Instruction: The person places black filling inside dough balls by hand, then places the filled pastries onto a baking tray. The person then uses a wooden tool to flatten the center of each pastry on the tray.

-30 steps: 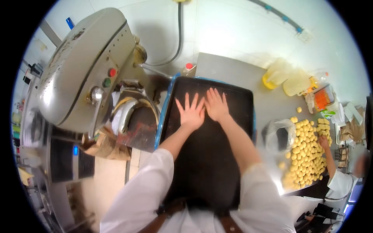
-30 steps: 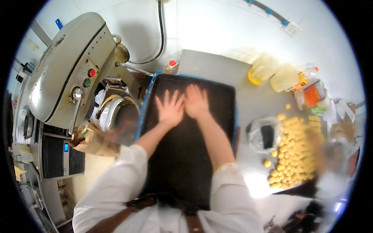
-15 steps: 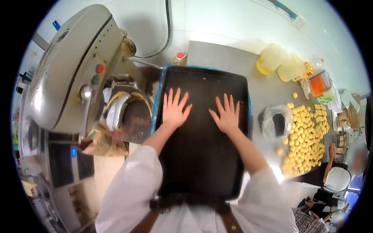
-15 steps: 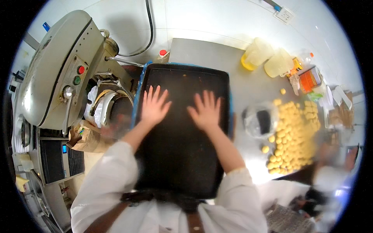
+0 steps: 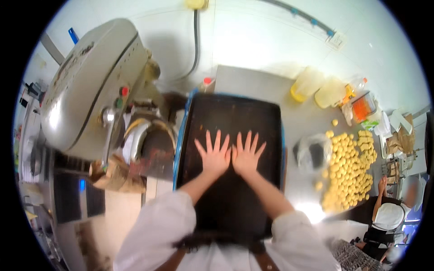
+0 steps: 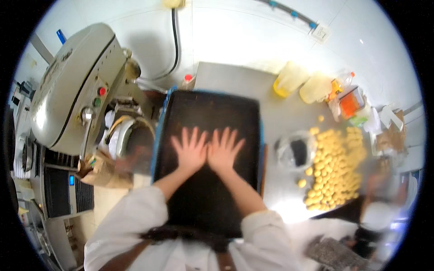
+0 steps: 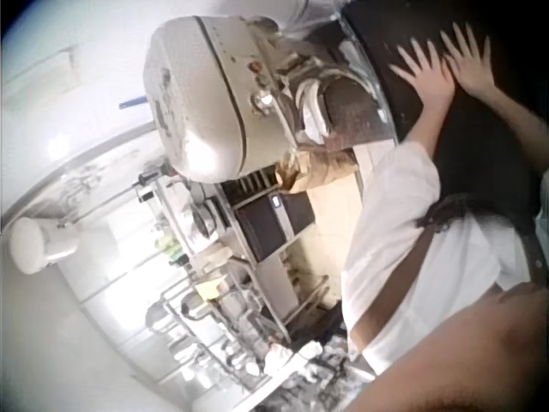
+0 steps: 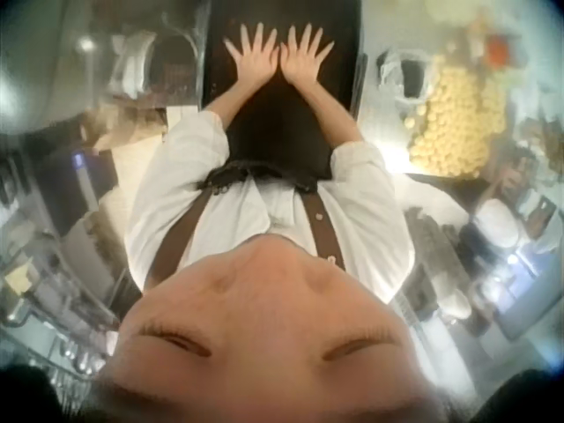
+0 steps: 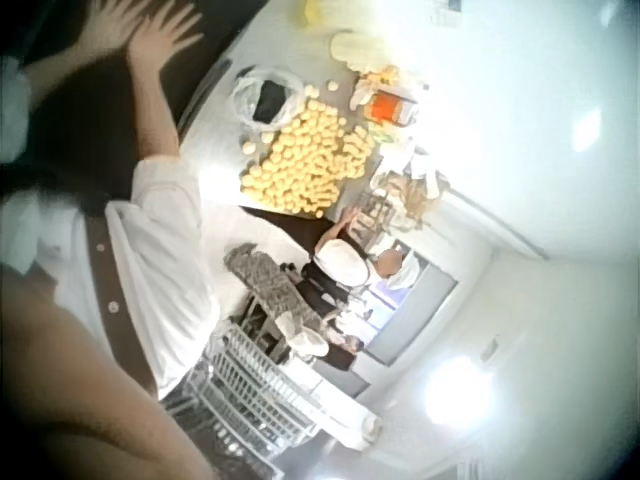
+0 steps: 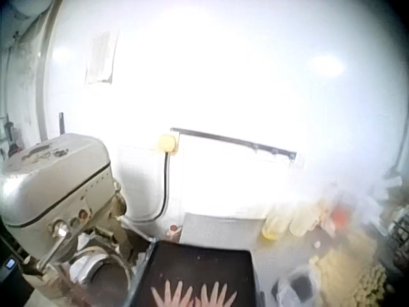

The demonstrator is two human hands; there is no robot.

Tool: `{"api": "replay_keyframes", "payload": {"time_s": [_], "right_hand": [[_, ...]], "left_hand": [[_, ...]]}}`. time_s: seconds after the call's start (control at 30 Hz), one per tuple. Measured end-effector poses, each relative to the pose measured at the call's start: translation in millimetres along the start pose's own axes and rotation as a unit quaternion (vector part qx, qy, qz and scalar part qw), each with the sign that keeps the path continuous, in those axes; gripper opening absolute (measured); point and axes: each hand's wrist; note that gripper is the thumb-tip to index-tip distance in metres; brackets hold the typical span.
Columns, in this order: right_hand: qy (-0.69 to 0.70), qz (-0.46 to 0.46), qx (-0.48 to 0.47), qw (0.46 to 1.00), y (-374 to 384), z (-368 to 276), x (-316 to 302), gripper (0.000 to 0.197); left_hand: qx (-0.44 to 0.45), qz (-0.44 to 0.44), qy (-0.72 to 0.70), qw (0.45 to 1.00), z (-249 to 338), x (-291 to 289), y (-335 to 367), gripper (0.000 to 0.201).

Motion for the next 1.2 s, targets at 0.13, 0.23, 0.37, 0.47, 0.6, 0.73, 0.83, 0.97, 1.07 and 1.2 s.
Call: {"api": "replay_keyframes", "payload": {"time_s": [0.13, 0.23, 0.37, 0.47, 0.6, 0.73, 0.83, 0.97, 1.07, 1.2], "right_hand": [[0.006, 0.026, -0.014, 1.000, 3, 10, 3, 0.062], [0.037, 0.009, -0.026, 0.999, -30, 39, -7, 0.066], [0.061, -0.021, -0.038, 0.997, -65, 70, -24, 0.069], [0.040, -0.009, -0.048, 0.998, -55, 71, -26, 0.069], [0.025, 0.005, -0.052, 0.998, -64, 74, -22, 0.069], [-0.046, -0.026, -0.009, 0.999, -83, 47, -14, 0.069], [0.019, -0.010, 0.011, 1.000, -113, 7, -25, 0.071], [0.018, -0.027, 0.027, 0.999, -114, -7, -47, 0.071], [0.007, -0.029, 0.022, 0.999, -122, -6, -48, 0.071], [0.022, -0.029, 0.001, 0.999, -123, 7, -45, 0.072]], "left_hand": [[0.009, -0.003, -0.011, 1.000, -11, -3, 2, 0.052], [0.004, -0.033, -0.022, 0.999, -42, -35, -28, 0.059], [0.013, -0.054, -0.031, 0.998, -54, -55, -45, 0.059], [0.031, -0.034, -0.027, 0.999, -52, -59, -33, 0.057], [0.056, 0.003, -0.024, 0.998, -48, -52, -38, 0.055], [0.038, 0.032, 0.019, 0.999, -40, -43, -65, 0.051], [0.025, -0.001, -0.016, 1.000, 7, -50, -99, 0.053], [0.009, -0.061, -0.003, 0.998, 30, -57, -105, 0.056], [0.010, -0.051, -0.010, 0.999, 29, -55, -105, 0.058], [0.026, -0.020, -0.035, 0.999, 7, -54, -118, 0.058]]}}
Point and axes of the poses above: each hand's wrist, its own y-axis towards the middle knuckle, its own x-axis out of the palm, z = x × y, and after that the axes turned 12 degrees about -y, right-handed
